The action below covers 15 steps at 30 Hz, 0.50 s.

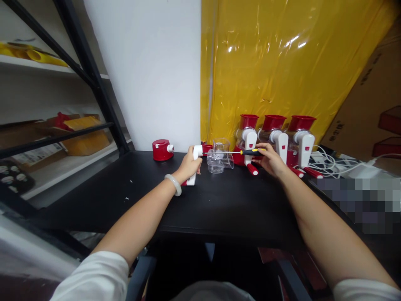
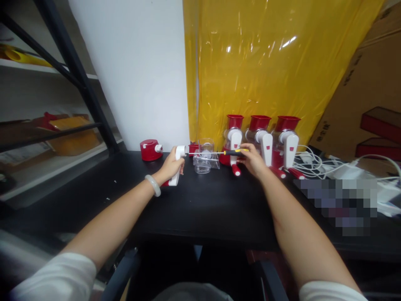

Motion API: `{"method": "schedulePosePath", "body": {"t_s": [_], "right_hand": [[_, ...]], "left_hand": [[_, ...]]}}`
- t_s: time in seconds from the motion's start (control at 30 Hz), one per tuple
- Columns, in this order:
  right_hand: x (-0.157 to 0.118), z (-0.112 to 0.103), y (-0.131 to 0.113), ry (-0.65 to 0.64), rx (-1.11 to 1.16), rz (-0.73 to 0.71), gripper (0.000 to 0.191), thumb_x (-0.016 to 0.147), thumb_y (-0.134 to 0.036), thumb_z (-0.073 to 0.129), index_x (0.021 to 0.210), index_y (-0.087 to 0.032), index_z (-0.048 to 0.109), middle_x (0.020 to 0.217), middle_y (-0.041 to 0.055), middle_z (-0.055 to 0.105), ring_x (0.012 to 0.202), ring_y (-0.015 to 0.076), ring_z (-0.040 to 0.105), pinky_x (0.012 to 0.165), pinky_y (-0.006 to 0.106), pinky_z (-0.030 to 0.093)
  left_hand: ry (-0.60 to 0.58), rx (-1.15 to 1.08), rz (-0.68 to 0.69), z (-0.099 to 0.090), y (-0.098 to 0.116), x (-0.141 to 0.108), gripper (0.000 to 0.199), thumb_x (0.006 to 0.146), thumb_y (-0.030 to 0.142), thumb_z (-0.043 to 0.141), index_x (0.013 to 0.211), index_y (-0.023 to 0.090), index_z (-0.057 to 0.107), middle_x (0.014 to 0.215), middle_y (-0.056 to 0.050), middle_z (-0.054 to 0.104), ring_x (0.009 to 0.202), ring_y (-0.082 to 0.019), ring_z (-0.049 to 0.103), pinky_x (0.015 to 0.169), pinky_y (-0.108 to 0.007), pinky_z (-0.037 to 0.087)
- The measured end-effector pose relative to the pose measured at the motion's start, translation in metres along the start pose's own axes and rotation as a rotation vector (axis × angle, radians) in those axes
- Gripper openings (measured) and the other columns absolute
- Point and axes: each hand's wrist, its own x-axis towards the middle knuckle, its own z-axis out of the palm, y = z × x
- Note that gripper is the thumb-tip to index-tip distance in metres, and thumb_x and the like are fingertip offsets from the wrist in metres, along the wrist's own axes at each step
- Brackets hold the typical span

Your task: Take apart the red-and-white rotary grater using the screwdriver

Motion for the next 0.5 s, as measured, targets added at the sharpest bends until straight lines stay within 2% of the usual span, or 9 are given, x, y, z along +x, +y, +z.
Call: {"method": "schedulePosePath", "body": {"t_s": [0.1, 0.2, 0.27, 0.33, 0.5], "right_hand": [[0.003, -0.002, 0.005, 0.076, -0.266, -0.044, 0.042, 0.081, -0.067, 0.061, 0.088, -0.026, 0.054, 0.07, -0.001, 0.061, 0.056, 0.0157, 0.059, 0.054, 0.032, 0.05], [0.005, -0.006, 0.01, 0.069, -0.464, -0.104, 0.05, 0.086, -0.074, 0.049, 0.084, -0.024, 0.055, 0.054, -0.0015, 0.054, 0.045, 0.0142, 0.048, 0.045, 0.029, 0.04], [0.007, -0.008, 0.012, 0.063, -0.44, -0.109, 0.05, 0.083, -0.074, 0.054, 0.083, -0.024, 0.055, 0.05, -0.0032, 0.05, 0.042, 0.0126, 0.044, 0.042, 0.027, 0.035], [0.008, -0.008, 0.014, 0.071, -0.345, -0.106, 0.049, 0.077, -0.073, 0.062, 0.084, -0.025, 0.055, 0.053, -0.004, 0.05, 0.044, 0.0119, 0.045, 0.041, 0.026, 0.035], [0.008, -0.001, 0.014, 0.095, -0.145, -0.056, 0.049, 0.066, -0.063, 0.078, 0.091, -0.027, 0.057, 0.082, -0.0024, 0.058, 0.058, 0.0101, 0.055, 0.046, 0.024, 0.045]], "left_hand": [[-0.002, 0.116, 0.044, -0.002, -0.002, 0.0, 0.049, 0.071, 0.011, 0.05, 0.118, 0.02, 0.042, 0.055, 0.009, 0.052, 0.042, -0.016, 0.056, 0.045, -0.025, 0.047], [-0.009, 0.194, 0.079, -0.003, -0.002, 0.0, 0.051, 0.073, 0.011, 0.05, 0.122, 0.019, 0.042, 0.055, 0.008, 0.054, 0.043, -0.016, 0.058, 0.047, -0.026, 0.048], [-0.015, 0.186, 0.084, -0.004, -0.001, 0.0, 0.051, 0.073, 0.011, 0.051, 0.123, 0.018, 0.041, 0.056, 0.008, 0.054, 0.043, -0.016, 0.057, 0.048, -0.026, 0.047], [-0.015, 0.16, 0.073, -0.003, -0.001, 0.0, 0.051, 0.073, 0.011, 0.051, 0.123, 0.018, 0.041, 0.056, 0.008, 0.054, 0.043, -0.015, 0.057, 0.048, -0.025, 0.046], [0.007, 0.088, 0.041, -0.002, 0.0, 0.001, 0.048, 0.072, 0.01, 0.051, 0.118, 0.02, 0.04, 0.055, 0.009, 0.052, 0.042, -0.015, 0.056, 0.045, -0.024, 0.046]]}}
